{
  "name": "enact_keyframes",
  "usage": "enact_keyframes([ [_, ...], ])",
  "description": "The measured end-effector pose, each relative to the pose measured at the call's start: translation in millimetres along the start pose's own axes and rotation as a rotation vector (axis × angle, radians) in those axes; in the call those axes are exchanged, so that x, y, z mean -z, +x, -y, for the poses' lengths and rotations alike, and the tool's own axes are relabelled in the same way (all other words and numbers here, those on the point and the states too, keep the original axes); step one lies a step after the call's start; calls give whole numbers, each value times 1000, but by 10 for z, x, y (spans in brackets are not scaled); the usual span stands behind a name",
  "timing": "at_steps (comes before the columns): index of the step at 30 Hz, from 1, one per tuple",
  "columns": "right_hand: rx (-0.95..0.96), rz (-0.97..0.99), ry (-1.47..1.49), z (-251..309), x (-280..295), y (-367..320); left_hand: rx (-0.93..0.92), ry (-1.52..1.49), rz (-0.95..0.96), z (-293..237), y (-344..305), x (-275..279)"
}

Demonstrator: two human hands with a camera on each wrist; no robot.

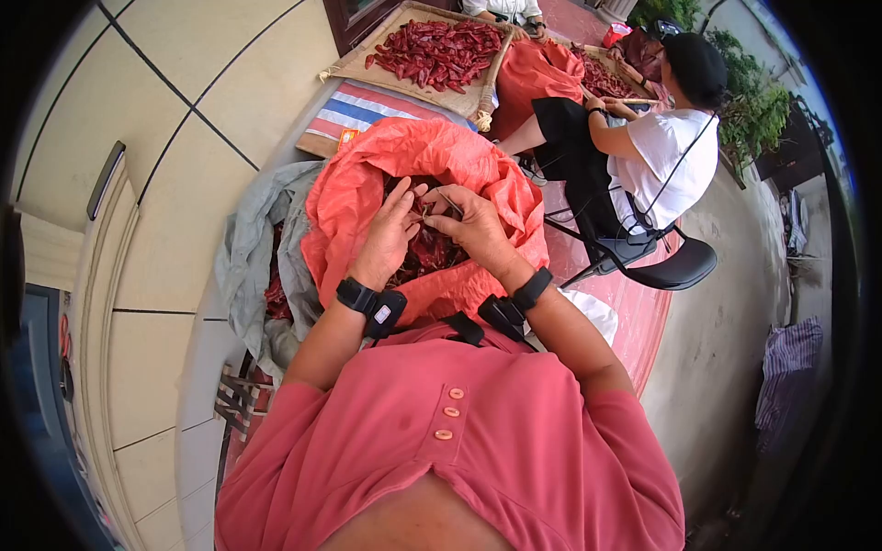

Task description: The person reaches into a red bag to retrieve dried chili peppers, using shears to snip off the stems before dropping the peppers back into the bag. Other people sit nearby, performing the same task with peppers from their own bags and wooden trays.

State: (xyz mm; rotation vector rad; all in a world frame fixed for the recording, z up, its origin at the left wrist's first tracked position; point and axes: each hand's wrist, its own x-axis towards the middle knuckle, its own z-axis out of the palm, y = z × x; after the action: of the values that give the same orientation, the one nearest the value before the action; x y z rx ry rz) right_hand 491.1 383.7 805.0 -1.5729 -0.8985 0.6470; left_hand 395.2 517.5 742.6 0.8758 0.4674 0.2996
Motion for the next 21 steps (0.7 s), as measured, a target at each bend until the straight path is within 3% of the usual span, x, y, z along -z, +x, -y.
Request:
enact_keyframes([
  [5,274,26,-391,-55,-77,27,44,-75,-34,38,-76,52],
  [6,239,12,-449,-75,-81,20,41,-74,-36,24,-106,32],
  [9,314,-111,-234,-248,-109,103,44,-90,-5,29,-172,-21],
  [12,-170,-36,166,-112,-34,54,86,-168,54,97,-188,-4],
  [14,-121,-128,104,-225,-20,40,138,-243,70,110,-211,-42],
  [15,-86,-181,67,-246,14,43,152,-8,17,157,-186,-27],
  [17,166,-274,-271,-178,69,23,132,463,-83,274,-83,33],
  [19,154,-268,-301,-95,113,6,-298,1250,-276,200,-213,-75],
  [21,130,-252,-391,-44,122,-14,-635,1195,-61,106,-207,-91],
])
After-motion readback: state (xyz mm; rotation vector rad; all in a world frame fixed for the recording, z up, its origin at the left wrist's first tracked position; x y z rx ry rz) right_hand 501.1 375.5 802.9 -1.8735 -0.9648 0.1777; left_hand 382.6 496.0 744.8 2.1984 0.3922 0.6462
